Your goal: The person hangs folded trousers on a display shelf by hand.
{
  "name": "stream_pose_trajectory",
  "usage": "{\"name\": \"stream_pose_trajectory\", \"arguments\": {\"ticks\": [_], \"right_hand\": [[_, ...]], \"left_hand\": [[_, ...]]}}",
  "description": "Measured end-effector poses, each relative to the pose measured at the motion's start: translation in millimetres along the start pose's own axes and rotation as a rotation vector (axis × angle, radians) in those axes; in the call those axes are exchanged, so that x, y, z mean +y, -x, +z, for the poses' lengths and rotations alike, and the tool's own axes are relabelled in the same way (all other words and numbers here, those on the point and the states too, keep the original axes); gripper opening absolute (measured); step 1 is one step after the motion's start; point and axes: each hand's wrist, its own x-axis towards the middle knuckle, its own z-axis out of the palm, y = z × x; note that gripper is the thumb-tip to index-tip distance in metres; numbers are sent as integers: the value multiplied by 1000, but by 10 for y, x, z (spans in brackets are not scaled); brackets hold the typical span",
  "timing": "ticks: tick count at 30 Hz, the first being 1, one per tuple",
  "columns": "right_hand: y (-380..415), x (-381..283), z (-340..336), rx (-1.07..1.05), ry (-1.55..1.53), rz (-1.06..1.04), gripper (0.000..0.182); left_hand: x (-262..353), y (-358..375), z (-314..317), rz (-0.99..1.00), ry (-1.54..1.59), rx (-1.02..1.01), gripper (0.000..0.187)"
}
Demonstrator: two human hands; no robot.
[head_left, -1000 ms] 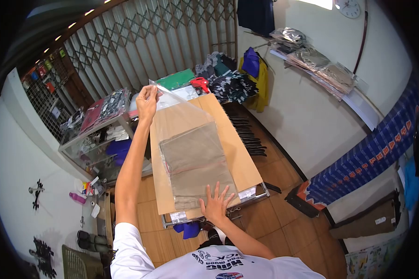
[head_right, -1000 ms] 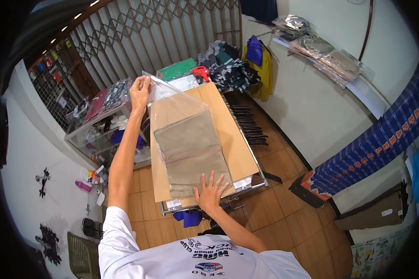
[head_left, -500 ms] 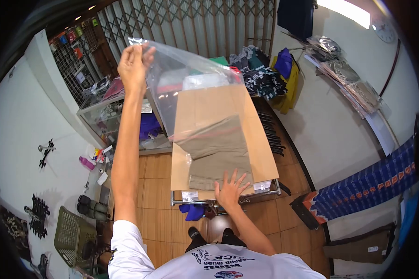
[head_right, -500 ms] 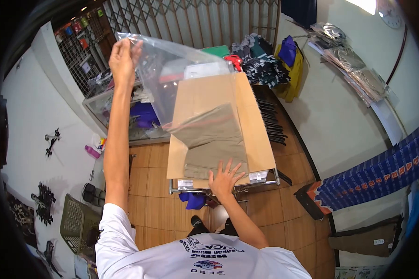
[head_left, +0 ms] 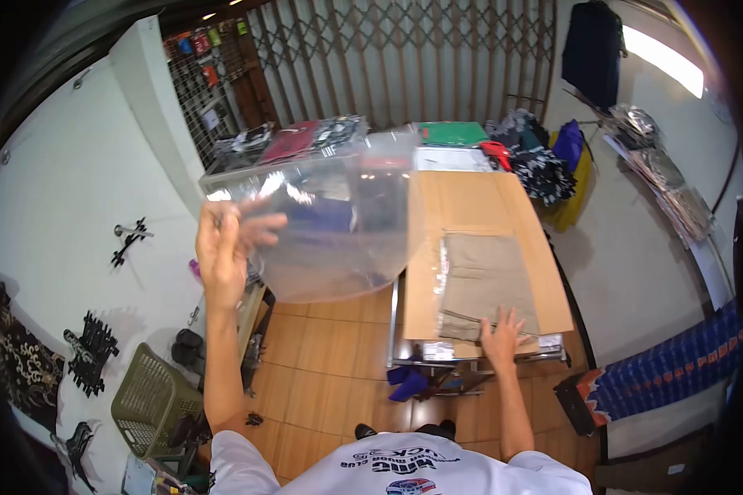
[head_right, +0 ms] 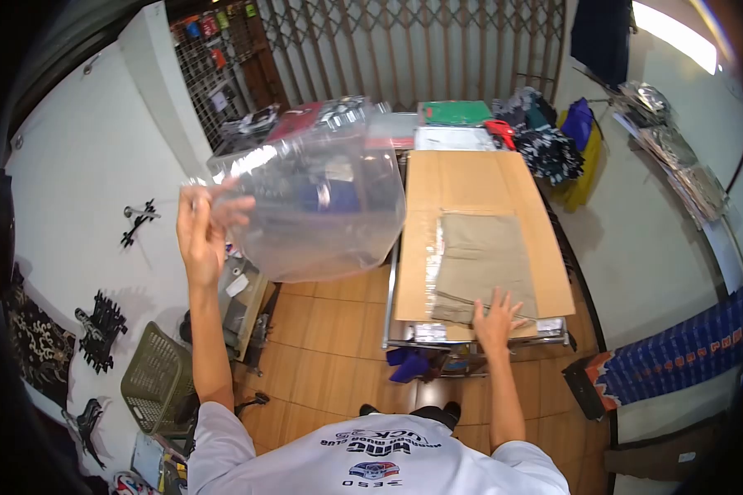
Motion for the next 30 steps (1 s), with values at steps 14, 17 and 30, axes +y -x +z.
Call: {"name": "stream_pose_trajectory", "arguments": {"ticks": [14,17,30], "right_hand": [[962,-2500,701,-876,-1523,-201,38],[838,-2772,759,-668,-1562,-125,20],[-329,-3566,1033,-442,-1414,-192,26]], "left_hand": [[-549,1178,-1600,-336,-236,73,16],[-820,1262,-1857,-316,-426,206,14],[-2117,445,-2253,-427,-369,315,17]]}}
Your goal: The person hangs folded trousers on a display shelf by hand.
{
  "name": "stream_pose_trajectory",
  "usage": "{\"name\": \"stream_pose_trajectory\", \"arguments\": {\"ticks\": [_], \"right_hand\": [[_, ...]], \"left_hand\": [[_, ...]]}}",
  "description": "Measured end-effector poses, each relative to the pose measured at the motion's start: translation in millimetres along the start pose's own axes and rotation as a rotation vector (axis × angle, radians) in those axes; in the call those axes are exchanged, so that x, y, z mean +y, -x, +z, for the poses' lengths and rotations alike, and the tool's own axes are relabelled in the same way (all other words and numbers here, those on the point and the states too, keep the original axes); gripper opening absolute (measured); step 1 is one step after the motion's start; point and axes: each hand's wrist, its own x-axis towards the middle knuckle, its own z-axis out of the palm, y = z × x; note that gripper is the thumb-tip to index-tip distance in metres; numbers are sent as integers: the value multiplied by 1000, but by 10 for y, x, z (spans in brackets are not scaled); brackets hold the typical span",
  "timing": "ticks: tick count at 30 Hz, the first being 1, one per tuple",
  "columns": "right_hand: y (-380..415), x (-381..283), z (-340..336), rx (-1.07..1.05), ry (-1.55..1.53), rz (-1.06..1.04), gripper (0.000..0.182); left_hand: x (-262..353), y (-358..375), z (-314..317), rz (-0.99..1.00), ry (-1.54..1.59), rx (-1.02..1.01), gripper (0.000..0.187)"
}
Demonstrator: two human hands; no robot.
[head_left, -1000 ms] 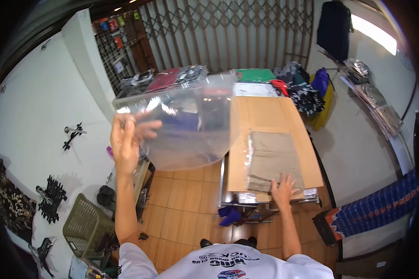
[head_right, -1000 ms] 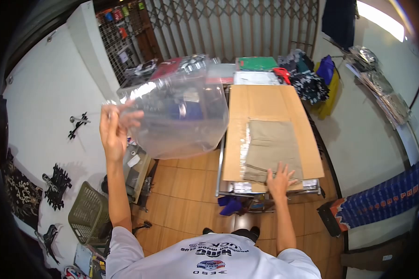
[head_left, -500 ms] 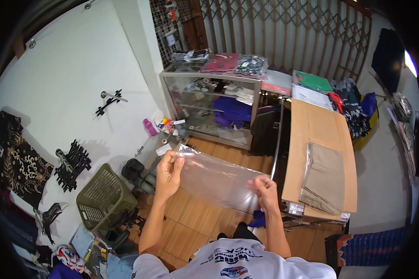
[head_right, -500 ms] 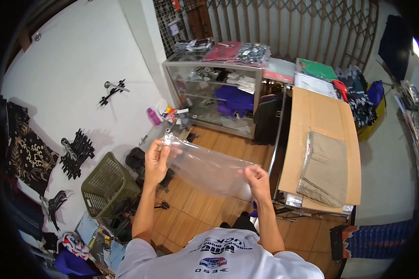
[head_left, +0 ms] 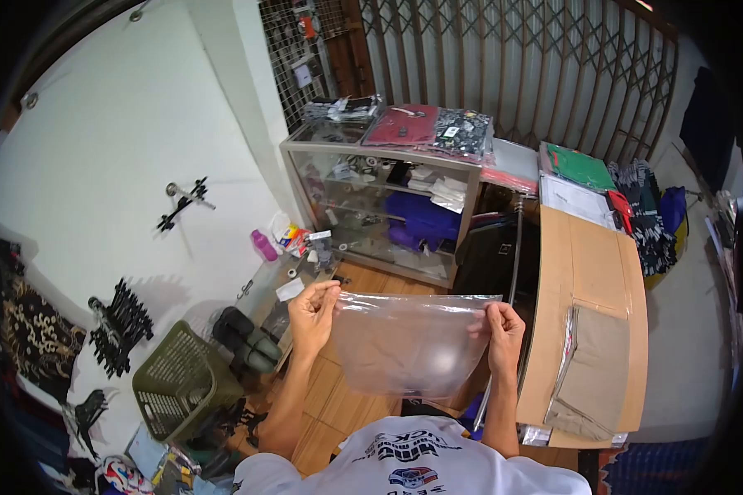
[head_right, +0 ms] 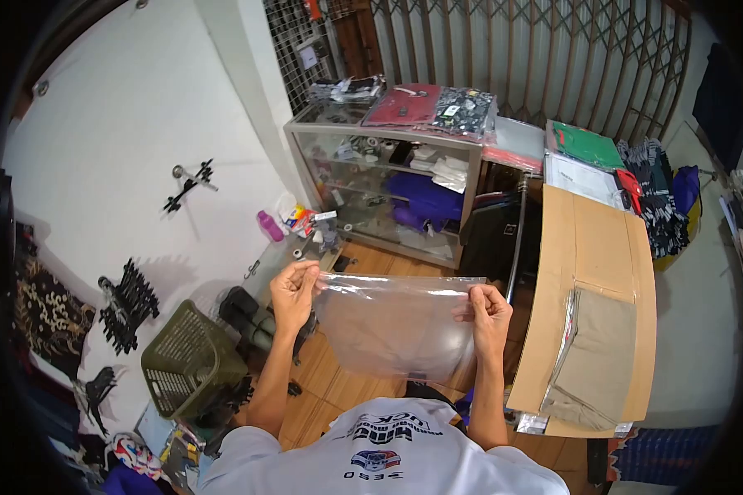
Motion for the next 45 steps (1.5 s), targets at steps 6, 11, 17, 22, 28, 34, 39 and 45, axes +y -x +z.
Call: {"name": "stream_pose_trajectory", "arguments": {"ticks": [6,11,17,22,28,34,39,45], "right_hand": [[-575,-77,-18,71,4,-85,23],[-855,-124,-120,177,43,-94,21],[-1224,-76,-301,345,57,-82,22],[-1712,-39,-382,442,122,-138,22],[-2341,-132,-464,509,223,-189,21],[-2874,-201,-514,674,377,-292,19],[-3127,-246,-531,834,437,-334,20],[-3666,-403,-619,961,497,-410,21]], "left_hand": [[-158,-602,439,27,14,-6,19],[-391,-1055,832,25,95,-59,24],[-697,-1548,1256,16,146,-311,29],[-941,-2016,1640,-135,138,-702,37],[-1225,-2865,2231,-106,53,-894,22],[-1322,-3723,2846,65,113,-977,12],[-1367,-4227,3381,68,169,-1010,19],[-1487,-4800,4167,268,223,-1046,17]]}}
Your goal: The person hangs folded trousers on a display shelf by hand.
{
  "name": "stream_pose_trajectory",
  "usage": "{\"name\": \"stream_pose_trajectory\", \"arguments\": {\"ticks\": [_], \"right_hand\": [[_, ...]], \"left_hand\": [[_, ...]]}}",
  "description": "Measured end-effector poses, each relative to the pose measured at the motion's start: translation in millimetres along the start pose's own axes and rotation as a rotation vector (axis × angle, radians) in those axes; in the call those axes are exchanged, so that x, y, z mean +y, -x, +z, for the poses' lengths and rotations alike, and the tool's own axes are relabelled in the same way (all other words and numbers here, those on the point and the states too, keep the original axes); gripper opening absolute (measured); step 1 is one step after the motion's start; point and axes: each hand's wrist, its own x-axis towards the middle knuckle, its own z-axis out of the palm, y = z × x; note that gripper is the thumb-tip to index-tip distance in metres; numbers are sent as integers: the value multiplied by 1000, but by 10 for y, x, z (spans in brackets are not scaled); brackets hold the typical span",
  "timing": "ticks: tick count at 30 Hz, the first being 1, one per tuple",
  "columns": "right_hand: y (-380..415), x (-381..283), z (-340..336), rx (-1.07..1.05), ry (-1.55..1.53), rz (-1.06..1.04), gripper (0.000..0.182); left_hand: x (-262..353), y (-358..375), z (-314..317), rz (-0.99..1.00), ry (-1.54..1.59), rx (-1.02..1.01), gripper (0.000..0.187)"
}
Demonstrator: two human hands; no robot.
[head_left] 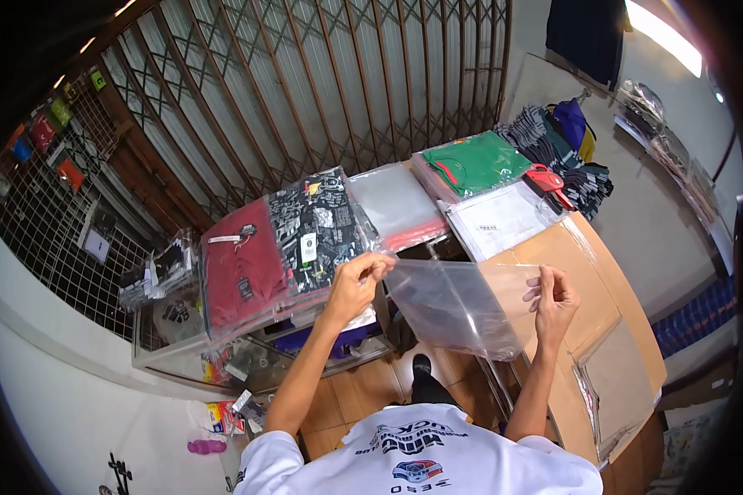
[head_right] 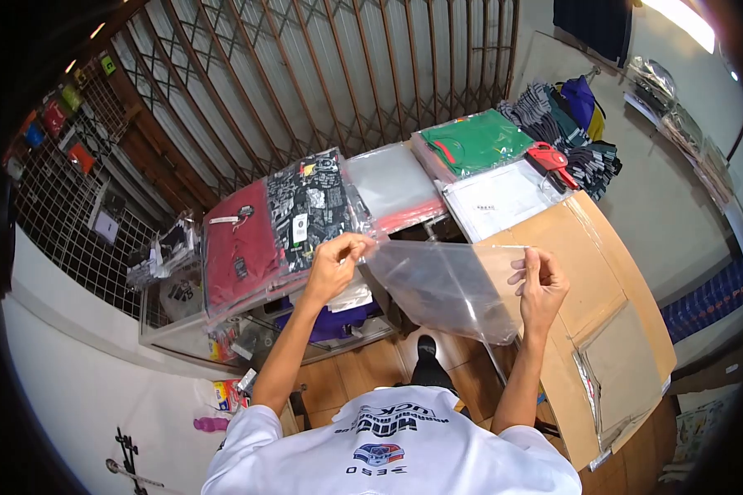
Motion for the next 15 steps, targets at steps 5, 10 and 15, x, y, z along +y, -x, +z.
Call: {"name": "stream_pose_trajectory", "arguments": {"ticks": [5,10,15], "right_hand": [[-586,126,443,43,-15,-113,19],[-1541,432,1182,-4,-72,-130,18],[-2579,1049,1932,-116,6,-107,22]], "left_hand": [[-209,-885,-118,62,-177,-71,27],[-679,-1955,-314,18,-119,-55,21],[-1044,-2748,-621,-2,-326,-17,19]]}}
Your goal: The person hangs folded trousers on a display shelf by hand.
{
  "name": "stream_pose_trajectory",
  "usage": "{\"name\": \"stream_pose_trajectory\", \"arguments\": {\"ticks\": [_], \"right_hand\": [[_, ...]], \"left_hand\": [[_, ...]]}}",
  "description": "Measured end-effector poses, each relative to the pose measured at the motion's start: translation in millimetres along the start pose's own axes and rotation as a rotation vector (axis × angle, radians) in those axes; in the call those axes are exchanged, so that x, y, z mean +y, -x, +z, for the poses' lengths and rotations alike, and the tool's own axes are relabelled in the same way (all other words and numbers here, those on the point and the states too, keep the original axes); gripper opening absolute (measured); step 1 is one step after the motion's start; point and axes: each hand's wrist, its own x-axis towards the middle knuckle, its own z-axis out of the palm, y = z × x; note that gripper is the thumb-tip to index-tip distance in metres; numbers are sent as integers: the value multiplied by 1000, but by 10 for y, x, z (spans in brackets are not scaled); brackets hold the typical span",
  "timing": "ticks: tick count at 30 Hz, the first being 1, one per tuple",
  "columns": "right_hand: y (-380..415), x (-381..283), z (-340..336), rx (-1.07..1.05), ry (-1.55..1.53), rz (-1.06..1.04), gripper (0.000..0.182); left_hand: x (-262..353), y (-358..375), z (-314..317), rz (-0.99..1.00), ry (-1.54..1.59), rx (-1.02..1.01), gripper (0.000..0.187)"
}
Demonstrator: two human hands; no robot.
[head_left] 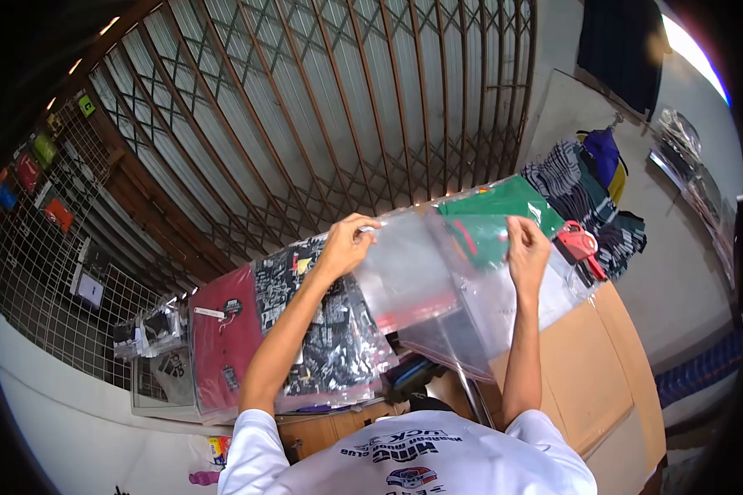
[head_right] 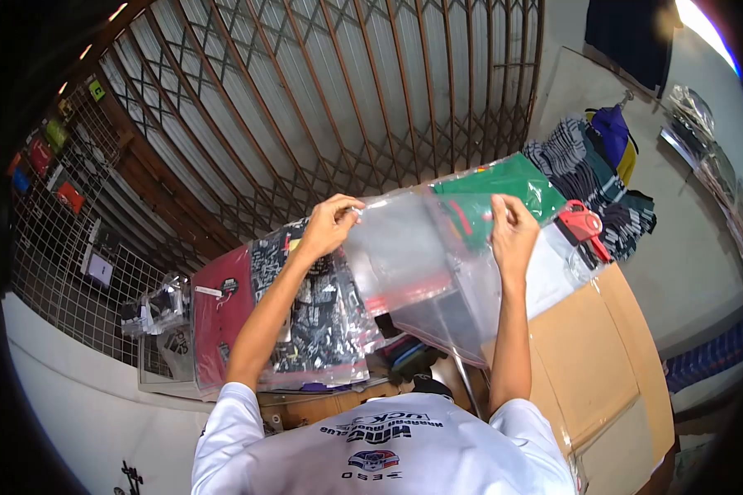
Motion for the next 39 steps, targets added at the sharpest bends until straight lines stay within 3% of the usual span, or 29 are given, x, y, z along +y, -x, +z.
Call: {"name": "stream_pose_trajectory", "arguments": {"ticks": [2,4,5,7,9,11,16,21,23,26,28,32,34,39], "right_hand": [[-287,251,238,-67,50,18,24],[-424,303,577,101,180,-148,33],[-431,337,640,45,288,-143,46],[-297,548,854,81,382,-314,47],[4,677,1024,-161,287,-188,49],[335,931,1184,-341,378,-334,52],[1139,1594,1423,-680,465,-201,58],[1380,1954,1559,-806,504,-129,60],[1413,2009,1575,-853,513,-57,59],[1428,2072,1565,-926,501,-28,59],[1461,2143,1556,-930,473,-17,59],[1462,2082,1504,-854,452,12,60],[1444,1964,1471,-799,508,13,61],[1469,1731,1374,-694,693,19,74]], "left_hand": [[-240,-276,-54,0,-60,44,19],[-468,-496,-137,-75,-94,46,20],[-579,-592,-181,-140,-122,44,21],[-783,-770,-241,-237,-134,33,23],[-1181,-929,-276,-251,-252,36,25],[-1462,-1049,-292,-266,-306,0,27],[-1965,-1223,-237,-423,-398,-71,32],[-2349,-1214,-86,-544,-483,-61,36],[-2399,-1222,-70,-631,-447,-158,40],[-2225,-1194,-23,-616,-485,-171,46],[-2111,-1121,31,-422,-556,-149,51],[-1526,-851,112,-281,-484,-200,50],[-1278,-632,148,-117,-395,-238,48],[-512,4,173,-163,-290,-236,45]]}}
